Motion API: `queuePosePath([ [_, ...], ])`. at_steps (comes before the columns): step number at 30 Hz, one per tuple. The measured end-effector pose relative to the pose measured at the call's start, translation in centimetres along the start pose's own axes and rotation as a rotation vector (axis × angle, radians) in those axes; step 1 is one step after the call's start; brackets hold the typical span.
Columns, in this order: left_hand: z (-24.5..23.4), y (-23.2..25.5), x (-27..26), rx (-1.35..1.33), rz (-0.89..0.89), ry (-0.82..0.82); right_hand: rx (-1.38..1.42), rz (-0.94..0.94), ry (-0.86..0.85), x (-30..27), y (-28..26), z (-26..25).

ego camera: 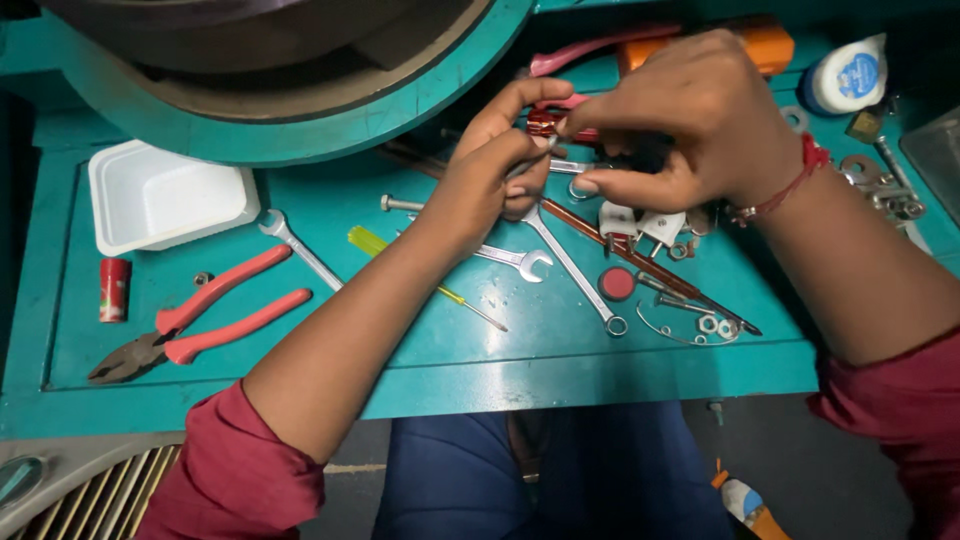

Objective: The person assembles a metal component by hand, placing a nut onto a bolt and then threading a screw-like piece through a separate red and metal fixture while surrounded by various tools on a workbench.

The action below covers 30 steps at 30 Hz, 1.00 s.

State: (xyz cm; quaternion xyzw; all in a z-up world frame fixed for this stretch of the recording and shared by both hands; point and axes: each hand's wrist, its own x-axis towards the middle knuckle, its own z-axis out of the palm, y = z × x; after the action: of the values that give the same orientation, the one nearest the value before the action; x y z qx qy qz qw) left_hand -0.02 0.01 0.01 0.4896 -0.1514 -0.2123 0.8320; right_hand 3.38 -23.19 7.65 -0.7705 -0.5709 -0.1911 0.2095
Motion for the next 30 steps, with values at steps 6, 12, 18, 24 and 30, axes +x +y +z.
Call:
queuePosePath([
  [6, 0.3, 0.1, 0.0, 0.026, 0.0, -0.008, -0.013, 0.002, 0.029, -0.1, 0.3, 0.0],
  [12, 0.2, 0.1, -0.2, 0.026, 0.029, -0.042, -0.01, 0.008, -0.001, -0.3, 0.3, 0.4],
  [18, 0.1, 0.1, -0.2, 0.032, 0.033, -0.048, 0.048, 0.036, 0.038, -0.2, 0.3, 0.0],
  [24, 0.2, 0.2, -0.2, 0.022, 0.043, -0.07, 0.072, 0.067, -0.034, -0.4, 0.3, 0.5],
  [30, 0.3, 0.2, -0.2, 0.048, 0.044, -0.069, 0.232, 0.12, -0.029, -0.6, 1.0, 0.4],
])
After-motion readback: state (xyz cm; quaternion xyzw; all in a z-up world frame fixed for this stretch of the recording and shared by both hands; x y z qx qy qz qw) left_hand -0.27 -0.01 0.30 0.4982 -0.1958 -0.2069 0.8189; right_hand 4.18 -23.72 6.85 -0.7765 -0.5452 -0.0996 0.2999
